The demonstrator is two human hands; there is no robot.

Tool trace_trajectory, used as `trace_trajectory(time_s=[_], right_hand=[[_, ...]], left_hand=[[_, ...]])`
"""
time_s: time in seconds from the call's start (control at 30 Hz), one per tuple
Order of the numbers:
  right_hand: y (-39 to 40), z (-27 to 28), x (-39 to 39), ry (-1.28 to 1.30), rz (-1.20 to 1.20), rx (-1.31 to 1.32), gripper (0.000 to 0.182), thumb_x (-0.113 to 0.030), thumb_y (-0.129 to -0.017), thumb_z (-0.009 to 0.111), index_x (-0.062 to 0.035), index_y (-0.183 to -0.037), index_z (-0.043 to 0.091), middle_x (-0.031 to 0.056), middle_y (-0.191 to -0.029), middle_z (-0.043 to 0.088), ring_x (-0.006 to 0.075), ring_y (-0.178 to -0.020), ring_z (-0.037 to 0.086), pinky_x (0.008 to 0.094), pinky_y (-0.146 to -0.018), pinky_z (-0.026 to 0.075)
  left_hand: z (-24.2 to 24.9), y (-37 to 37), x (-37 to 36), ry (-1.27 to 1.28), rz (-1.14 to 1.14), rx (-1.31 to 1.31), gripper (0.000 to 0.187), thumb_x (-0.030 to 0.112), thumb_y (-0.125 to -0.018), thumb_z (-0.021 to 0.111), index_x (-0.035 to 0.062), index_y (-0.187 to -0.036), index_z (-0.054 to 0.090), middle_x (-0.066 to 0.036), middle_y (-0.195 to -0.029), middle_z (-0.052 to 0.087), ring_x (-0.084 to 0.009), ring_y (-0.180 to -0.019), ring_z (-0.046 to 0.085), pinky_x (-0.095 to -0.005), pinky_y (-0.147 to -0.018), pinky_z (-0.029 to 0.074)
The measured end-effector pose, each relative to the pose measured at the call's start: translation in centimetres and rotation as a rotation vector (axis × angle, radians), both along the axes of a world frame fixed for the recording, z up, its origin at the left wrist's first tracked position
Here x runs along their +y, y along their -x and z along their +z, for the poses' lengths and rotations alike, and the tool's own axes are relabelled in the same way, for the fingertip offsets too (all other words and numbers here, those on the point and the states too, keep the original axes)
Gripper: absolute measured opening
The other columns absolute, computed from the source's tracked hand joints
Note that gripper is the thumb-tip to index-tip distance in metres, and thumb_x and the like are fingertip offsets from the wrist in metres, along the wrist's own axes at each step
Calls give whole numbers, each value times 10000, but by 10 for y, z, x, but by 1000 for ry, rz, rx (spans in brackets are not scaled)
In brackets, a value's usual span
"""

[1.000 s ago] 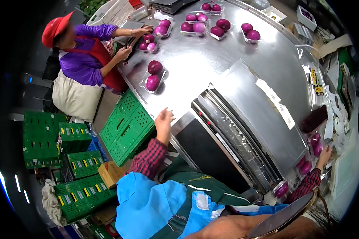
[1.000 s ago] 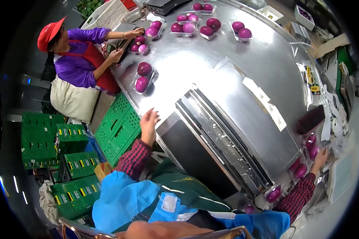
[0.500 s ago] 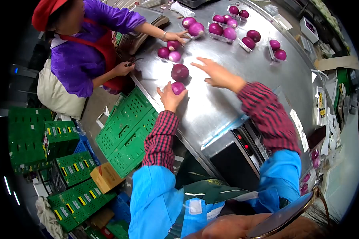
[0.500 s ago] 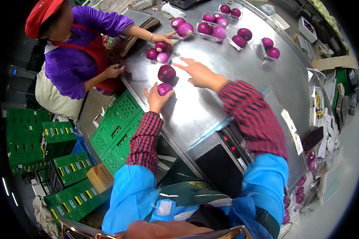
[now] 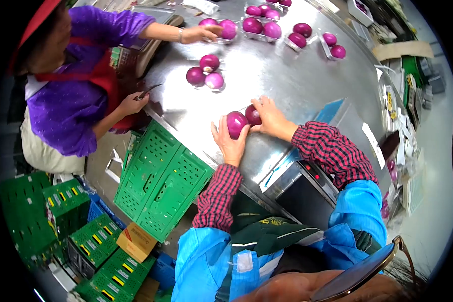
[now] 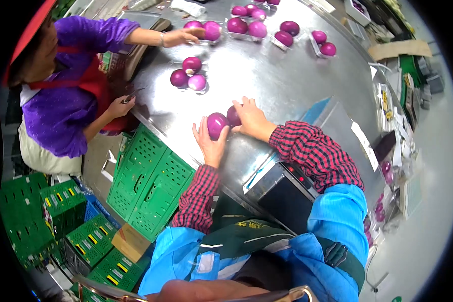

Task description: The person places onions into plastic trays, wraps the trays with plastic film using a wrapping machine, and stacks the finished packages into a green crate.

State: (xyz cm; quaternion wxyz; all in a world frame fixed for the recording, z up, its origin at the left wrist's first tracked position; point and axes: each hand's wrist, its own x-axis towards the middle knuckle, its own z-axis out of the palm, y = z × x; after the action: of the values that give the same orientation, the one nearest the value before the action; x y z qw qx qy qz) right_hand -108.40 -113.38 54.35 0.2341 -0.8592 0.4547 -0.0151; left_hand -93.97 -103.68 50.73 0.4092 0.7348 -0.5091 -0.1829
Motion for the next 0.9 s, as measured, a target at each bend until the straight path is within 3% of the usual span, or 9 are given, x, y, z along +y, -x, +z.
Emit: trace_trajectory(time_s=[0.1, 0.2, 0.23, 0.37, 0.4, 0.53, 0.67, 0.73, 0.9], right_hand=[[23, -3, 4, 161, -90, 88, 941, -293, -549, 834, -109, -1326, 337, 246, -1168, 433, 433, -1141, 412, 461, -905, 431], [20, -18, -6, -267, -212, -136, 927, -295, -560, 832, -123, -1324, 336, 249, -1169, 433, 420, -1109, 452, 442, -904, 432], [18, -12, -5, -258, -228, -130, 896, -290, -575, 827, -114, -1312, 349, 253, -1160, 437, 410, -1071, 483, 419, -903, 431], [34, 61, 5, -137, -253, -85, 839, -272, -594, 814, -109, -1294, 380, 235, -1129, 465, 385, -1061, 492, 410, -900, 429], [48, 90, 9, -85, -232, -177, 808, -267, -601, 809, -108, -1280, 401, 221, -1109, 481, 369, -1054, 498, 409, -895, 428], [123, 184, 59, 53, -433, -354, 758, -242, -615, 802, -101, -1263, 435, 165, -1095, 504, 315, -989, 527, 367, -862, 435], [229, 184, 127, 179, -796, -490, 768, -203, -635, 813, -75, -1286, 425, 103, -1201, 478, 163, -906, 573, 293, -755, 482], [281, 160, 163, 218, -973, -572, 783, -333, -618, 802, -78, -1269, 449, 183, -1163, 501, 315, -1097, 498, 385, -927, 406], [345, 133, 239, 127, -1290, -545, 759, -371, -681, 759, -54, -1290, 434, 204, -1132, 526, 309, -1021, 542, 367, -903, 413]], left_hand=[[7, 4, 17, -69, -27, -82, 800, 308, -705, 763, -10, -1321, 364, -280, -1332, 365, -384, -1306, 248, -428, -1058, 256], [2, -5, 20, -199, -1, 682, 890, 323, -758, 735, -101, -1357, 231, -278, -1354, 348, -297, -1255, 374, -352, -1044, 297], [-1, -7, 23, -187, -6, 695, 857, 281, -764, 734, -97, -1354, 241, -274, -1348, 356, -294, -1236, 396, -344, -1021, 331], [48, -2, 22, -133, -49, 838, 817, 186, -764, 738, -95, -1353, 246, -254, -1317, 404, -259, -1168, 470, -324, -935, 429], [68, 6, 20, -78, -78, 864, 810, 163, -754, 746, -84, -1354, 261, -239, -1290, 438, -213, -1084, 525, -281, -822, 489], [129, 58, 2, -35, -324, 835, 788, 159, -720, 773, -58, -1338, 335, -210, -1238, 489, -123, -844, 570, -201, -664, 485], [168, 153, -19, -135, -696, 627, 805, 214, -645, 825, -80, -1276, 421, -180, -1168, 541, -133, -797, 544, -218, -652, 470], [159, 210, -26, -45, -891, 539, 808, 252, -649, 822, -91, -1263, 425, -186, -1111, 576, -179, -872, 575, -274, -740, 483], [143, 307, -5, -193, -1142, 376, 737, 316, -675, 802, -98, -1191, 478, -178, -1015, 617, -183, -911, 590, -285, -784, 477]])
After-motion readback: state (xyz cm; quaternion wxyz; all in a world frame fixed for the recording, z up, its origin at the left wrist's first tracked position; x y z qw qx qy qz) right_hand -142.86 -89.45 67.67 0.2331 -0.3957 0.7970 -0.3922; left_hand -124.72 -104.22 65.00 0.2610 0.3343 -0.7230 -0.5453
